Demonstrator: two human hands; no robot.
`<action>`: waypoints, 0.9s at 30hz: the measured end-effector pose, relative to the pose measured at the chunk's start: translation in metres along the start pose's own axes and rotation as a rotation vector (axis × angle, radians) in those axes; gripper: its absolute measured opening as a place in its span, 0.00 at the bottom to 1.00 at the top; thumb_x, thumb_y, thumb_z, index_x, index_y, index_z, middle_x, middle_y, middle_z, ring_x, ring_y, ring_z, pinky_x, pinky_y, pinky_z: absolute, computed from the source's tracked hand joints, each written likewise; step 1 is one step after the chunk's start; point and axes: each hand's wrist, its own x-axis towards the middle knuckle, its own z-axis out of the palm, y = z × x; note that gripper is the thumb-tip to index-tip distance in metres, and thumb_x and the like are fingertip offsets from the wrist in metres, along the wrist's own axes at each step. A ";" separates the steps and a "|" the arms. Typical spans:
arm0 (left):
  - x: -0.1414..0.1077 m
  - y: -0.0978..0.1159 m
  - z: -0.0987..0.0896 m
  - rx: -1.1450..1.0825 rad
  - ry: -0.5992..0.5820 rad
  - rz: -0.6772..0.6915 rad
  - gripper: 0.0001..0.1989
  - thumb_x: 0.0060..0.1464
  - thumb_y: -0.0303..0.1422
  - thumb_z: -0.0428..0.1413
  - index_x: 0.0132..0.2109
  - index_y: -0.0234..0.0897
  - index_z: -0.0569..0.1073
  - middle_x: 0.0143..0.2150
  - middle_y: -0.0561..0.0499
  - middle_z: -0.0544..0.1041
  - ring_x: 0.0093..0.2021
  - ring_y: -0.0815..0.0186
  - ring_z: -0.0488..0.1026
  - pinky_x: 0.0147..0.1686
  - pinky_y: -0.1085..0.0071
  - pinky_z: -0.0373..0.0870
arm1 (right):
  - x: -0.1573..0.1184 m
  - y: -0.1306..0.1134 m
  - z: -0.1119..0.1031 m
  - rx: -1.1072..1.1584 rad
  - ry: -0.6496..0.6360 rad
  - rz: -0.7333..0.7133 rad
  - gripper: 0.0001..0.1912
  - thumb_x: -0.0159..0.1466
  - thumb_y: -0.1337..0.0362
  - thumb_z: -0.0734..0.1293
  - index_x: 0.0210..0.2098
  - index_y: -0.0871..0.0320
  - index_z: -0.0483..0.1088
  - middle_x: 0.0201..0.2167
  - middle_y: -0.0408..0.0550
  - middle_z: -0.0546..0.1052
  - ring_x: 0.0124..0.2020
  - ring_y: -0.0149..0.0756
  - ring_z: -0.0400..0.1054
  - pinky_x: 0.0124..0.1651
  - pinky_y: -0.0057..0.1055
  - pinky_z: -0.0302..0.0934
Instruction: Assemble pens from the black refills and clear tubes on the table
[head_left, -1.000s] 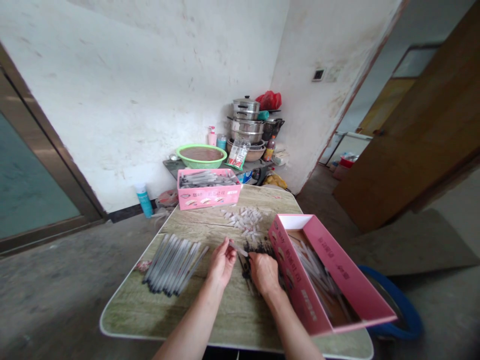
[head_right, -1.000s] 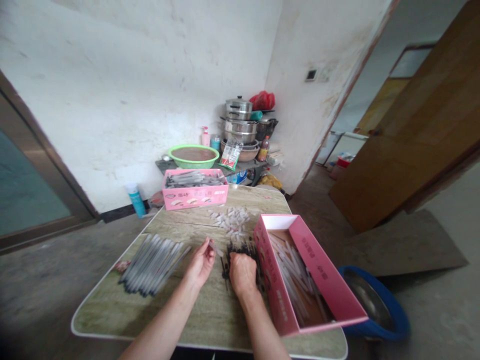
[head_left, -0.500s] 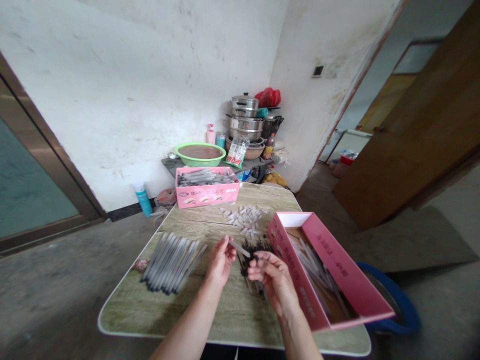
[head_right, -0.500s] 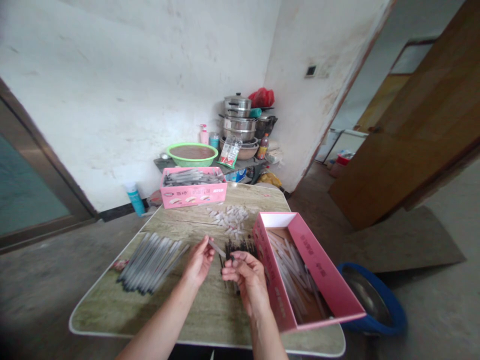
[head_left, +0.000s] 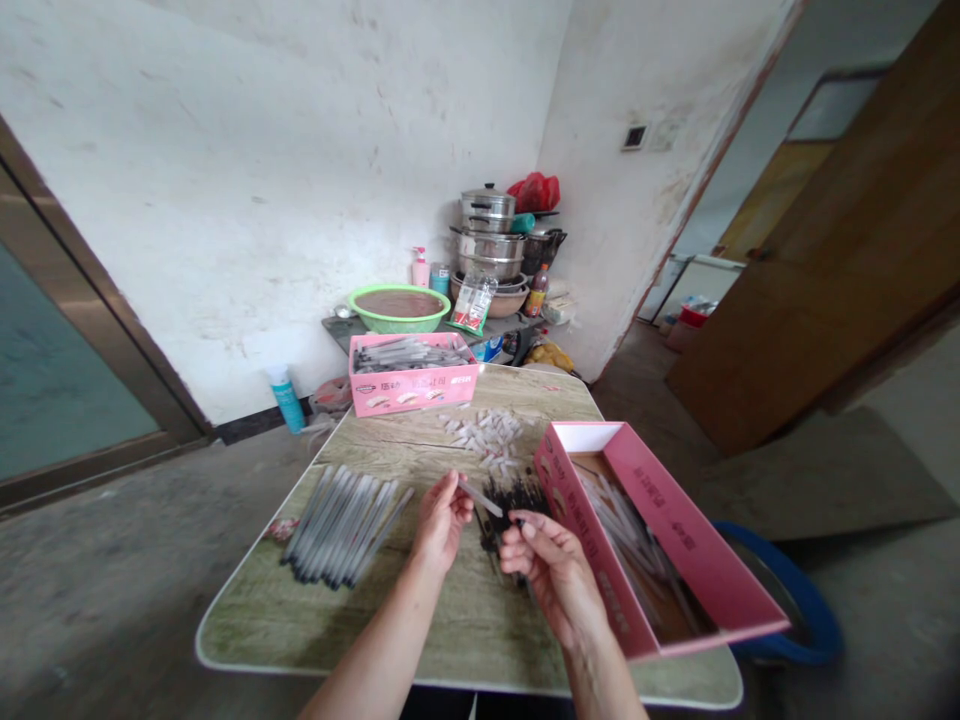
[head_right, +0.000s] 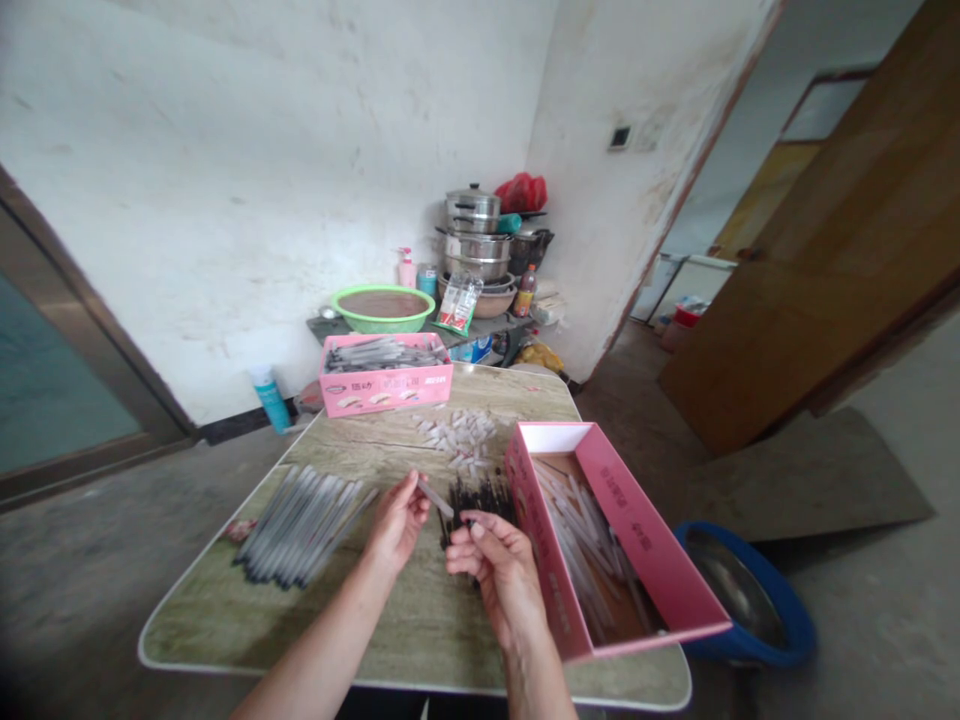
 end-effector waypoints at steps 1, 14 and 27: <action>0.000 0.000 0.000 0.002 -0.006 0.003 0.17 0.39 0.39 0.68 0.32 0.30 0.74 0.23 0.55 0.74 0.17 0.77 0.67 0.14 0.83 0.61 | 0.000 0.001 0.001 -0.020 0.010 -0.012 0.15 0.57 0.62 0.73 0.40 0.66 0.74 0.27 0.52 0.79 0.23 0.32 0.73 0.29 0.29 0.70; 0.000 -0.001 0.000 0.015 -0.014 0.028 0.19 0.37 0.40 0.68 0.31 0.31 0.74 0.23 0.54 0.75 0.17 0.76 0.68 0.14 0.81 0.63 | 0.003 0.015 0.006 -0.496 0.189 -0.308 0.17 0.57 0.57 0.70 0.39 0.65 0.75 0.24 0.48 0.78 0.23 0.36 0.71 0.26 0.30 0.67; -0.002 0.001 0.002 0.039 -0.003 0.050 0.20 0.36 0.41 0.68 0.31 0.31 0.73 0.23 0.54 0.75 0.17 0.74 0.69 0.14 0.80 0.63 | 0.001 0.015 0.007 -0.531 0.189 -0.309 0.17 0.57 0.56 0.70 0.38 0.65 0.76 0.24 0.49 0.77 0.22 0.35 0.70 0.26 0.29 0.66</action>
